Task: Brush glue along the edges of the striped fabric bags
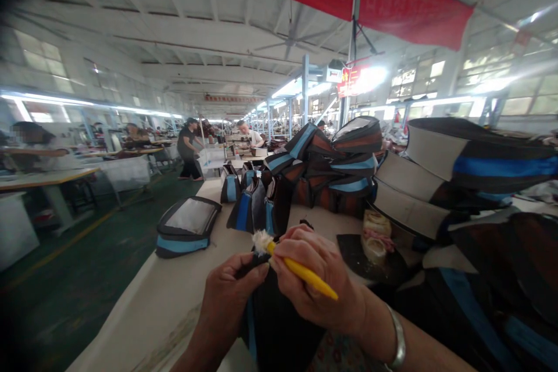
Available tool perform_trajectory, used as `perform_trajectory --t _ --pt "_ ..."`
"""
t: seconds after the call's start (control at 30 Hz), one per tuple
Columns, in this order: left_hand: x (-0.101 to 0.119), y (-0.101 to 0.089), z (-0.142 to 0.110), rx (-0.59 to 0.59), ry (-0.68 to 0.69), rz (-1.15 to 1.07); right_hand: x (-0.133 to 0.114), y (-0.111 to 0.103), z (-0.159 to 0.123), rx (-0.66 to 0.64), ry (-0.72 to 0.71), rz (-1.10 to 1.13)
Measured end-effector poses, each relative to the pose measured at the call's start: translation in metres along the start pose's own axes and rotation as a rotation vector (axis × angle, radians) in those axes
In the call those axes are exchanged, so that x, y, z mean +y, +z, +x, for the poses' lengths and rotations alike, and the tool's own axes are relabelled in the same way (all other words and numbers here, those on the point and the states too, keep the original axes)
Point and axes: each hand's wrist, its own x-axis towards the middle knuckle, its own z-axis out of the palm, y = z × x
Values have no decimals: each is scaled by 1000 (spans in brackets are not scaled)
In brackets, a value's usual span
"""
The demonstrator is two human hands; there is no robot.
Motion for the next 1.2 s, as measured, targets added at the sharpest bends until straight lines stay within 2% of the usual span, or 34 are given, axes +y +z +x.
perform_trajectory --t 0.1,0.23,0.37,0.4,0.47,0.57,0.6,0.7,0.77,0.8,0.87,0.93,0.97,1.0,1.07,1.1,1.13,1.2 --pt "-3 -3 1 1 -2 -62 2 3 -2 -68 -107 -30" --pt "-6 -3 1 -1 -33 -57 2 7 -3 -28 -67 -29" --pt "-8 -4 1 -10 2 -77 2 14 -5 -138 -170 -91" --pt "-9 -7 3 -10 13 -61 3 13 -5 -130 -166 -119" --pt "-10 -24 12 -10 70 69 6 7 -6 -31 -68 -145" --pt "-18 -67 40 11 204 404 8 -13 -11 165 86 -136" --pt "-23 -83 52 63 216 509 8 -19 -16 211 122 -122" --pt "-46 -123 87 234 169 592 6 -29 -34 296 257 -54" --pt "-65 -136 101 388 134 621 5 -30 -47 345 360 -36" --pt "-74 -136 102 478 127 630 5 -29 -53 369 402 -39" --pt "-92 -124 94 655 132 627 6 -28 -63 416 473 -34" --pt "-107 -97 71 769 159 598 10 -29 -70 463 527 -2" --pt "-112 -79 55 781 180 581 13 -29 -74 487 556 18" --pt "-116 -58 38 743 208 569 16 -30 -77 507 588 33" --pt "-121 -15 7 593 303 560 20 -30 -82 535 659 54" --pt "-123 6 -6 482 437 573 22 -29 -85 541 697 69" --pt "-123 25 -15 410 524 608 22 -28 -87 543 737 88" --pt "-126 55 -23 354 563 665 20 -26 -92 547 808 132"
